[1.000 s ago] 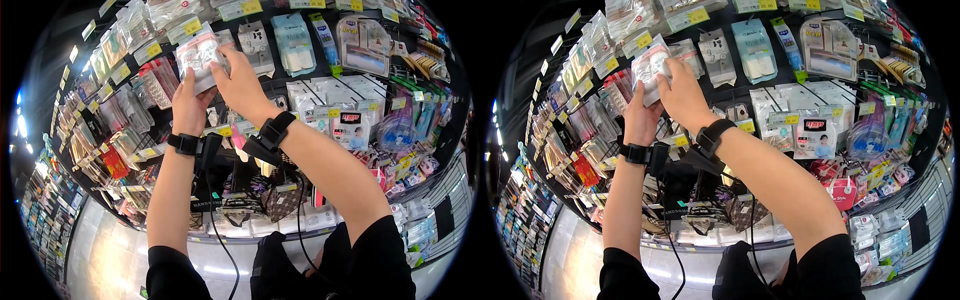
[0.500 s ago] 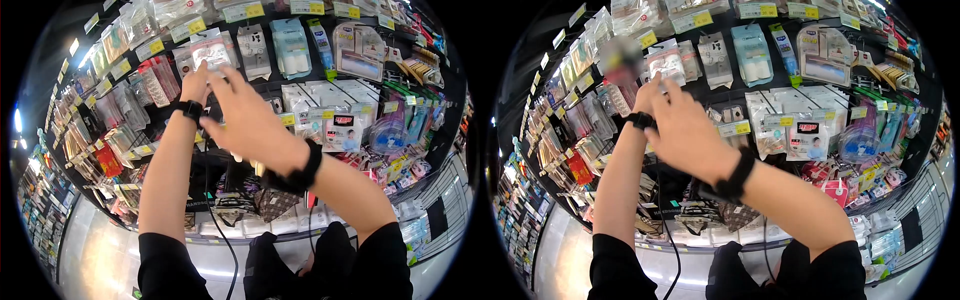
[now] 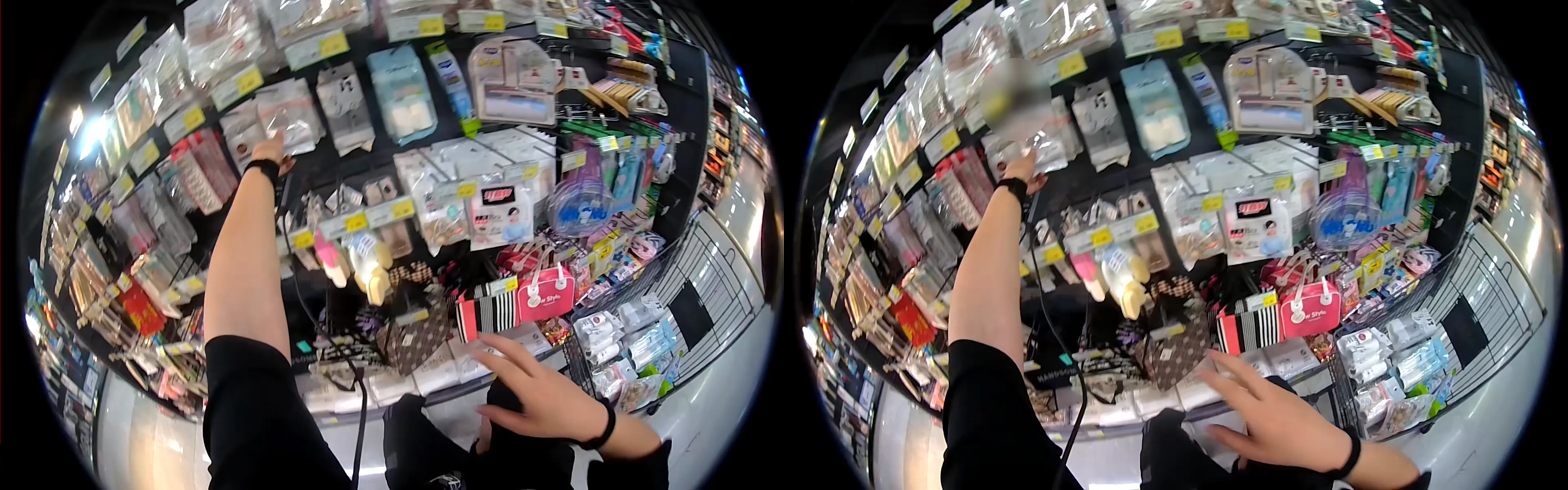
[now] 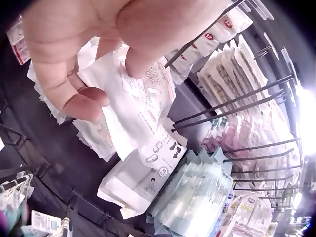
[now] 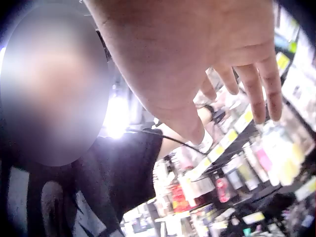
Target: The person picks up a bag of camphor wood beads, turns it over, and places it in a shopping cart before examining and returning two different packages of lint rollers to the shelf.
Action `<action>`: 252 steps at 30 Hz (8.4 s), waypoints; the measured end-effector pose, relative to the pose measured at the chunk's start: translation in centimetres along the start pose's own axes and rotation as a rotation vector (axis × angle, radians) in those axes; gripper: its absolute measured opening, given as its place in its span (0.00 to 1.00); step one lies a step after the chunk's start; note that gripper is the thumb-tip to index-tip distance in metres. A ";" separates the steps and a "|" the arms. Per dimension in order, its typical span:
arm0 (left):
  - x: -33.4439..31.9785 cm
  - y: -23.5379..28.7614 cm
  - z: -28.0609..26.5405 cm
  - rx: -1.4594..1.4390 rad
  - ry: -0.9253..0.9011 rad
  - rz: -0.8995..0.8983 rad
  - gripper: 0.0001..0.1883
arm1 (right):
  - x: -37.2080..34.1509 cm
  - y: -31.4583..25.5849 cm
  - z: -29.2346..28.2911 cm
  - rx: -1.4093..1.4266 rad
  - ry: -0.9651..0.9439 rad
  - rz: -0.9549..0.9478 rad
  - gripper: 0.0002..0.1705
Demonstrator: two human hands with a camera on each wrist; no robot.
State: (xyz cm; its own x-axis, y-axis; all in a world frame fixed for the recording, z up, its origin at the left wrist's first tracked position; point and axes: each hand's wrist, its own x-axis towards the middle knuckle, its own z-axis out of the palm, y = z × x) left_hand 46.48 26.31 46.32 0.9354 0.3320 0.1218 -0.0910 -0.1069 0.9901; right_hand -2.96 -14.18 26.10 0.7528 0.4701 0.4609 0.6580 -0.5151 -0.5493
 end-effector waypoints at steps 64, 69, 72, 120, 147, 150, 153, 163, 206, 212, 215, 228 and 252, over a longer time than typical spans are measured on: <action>-62.8 -33.7 14.8 -0.126 -1.107 -0.050 0.41 | -15.9 8.9 -2.5 0.117 0.027 0.206 0.12; -62.9 -35.7 13.8 -0.282 -0.881 -0.488 0.30 | -16.2 11.9 1.6 0.414 0.209 0.664 0.30; -62.0 -36.0 13.6 -0.431 -0.678 -0.600 0.24 | -17.2 12.9 6.7 0.599 0.177 0.839 0.36; -61.7 -40.4 7.0 -0.241 -0.798 -0.379 0.33 | -18.4 11.3 17.2 0.731 0.326 0.706 0.29; -27.3 -5.1 0.2 -0.366 -0.207 0.637 0.16 | 35.8 4.8 5.1 0.589 0.694 -0.472 0.31; -25.5 -4.1 0.0 -0.316 -0.146 0.729 0.16 | 37.0 4.4 4.0 0.633 0.608 -0.463 0.31; -24.4 -4.1 -0.2 -0.312 -0.119 0.809 0.17 | 38.3 4.2 4.1 0.608 0.630 -0.492 0.32; -22.6 -2.2 -2.3 -0.288 -0.141 0.762 0.17 | 40.9 2.6 4.4 0.586 0.639 -0.494 0.30; -56.7 -37.3 2.7 0.345 -0.749 0.091 0.23 | -26.4 17.2 -6.3 -0.696 0.404 0.932 0.19; -61.1 -37.3 9.0 0.263 -1.032 0.126 0.21 | -36.2 22.6 -9.3 -0.625 0.092 1.169 0.20; -62.1 -36.6 11.3 0.230 -1.115 0.123 0.21 | -38.0 26.1 -8.4 -0.574 -0.187 1.220 0.27; -63.9 -36.5 12.2 0.208 -1.270 0.242 0.23 | -37.7 34.9 -10.2 -0.580 -0.676 1.410 0.33; -61.8 -36.5 12.3 0.120 -0.987 0.351 0.38 | -15.7 13.4 -6.7 -0.997 -0.575 0.360 0.02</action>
State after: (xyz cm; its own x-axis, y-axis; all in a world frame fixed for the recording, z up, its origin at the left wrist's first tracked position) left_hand -3.80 -1.79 1.82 0.7311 -0.6403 0.2357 -0.4265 -0.1593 0.8904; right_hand -5.81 -33.28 16.22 0.9439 0.3055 -0.1253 0.3298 -0.8901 0.3145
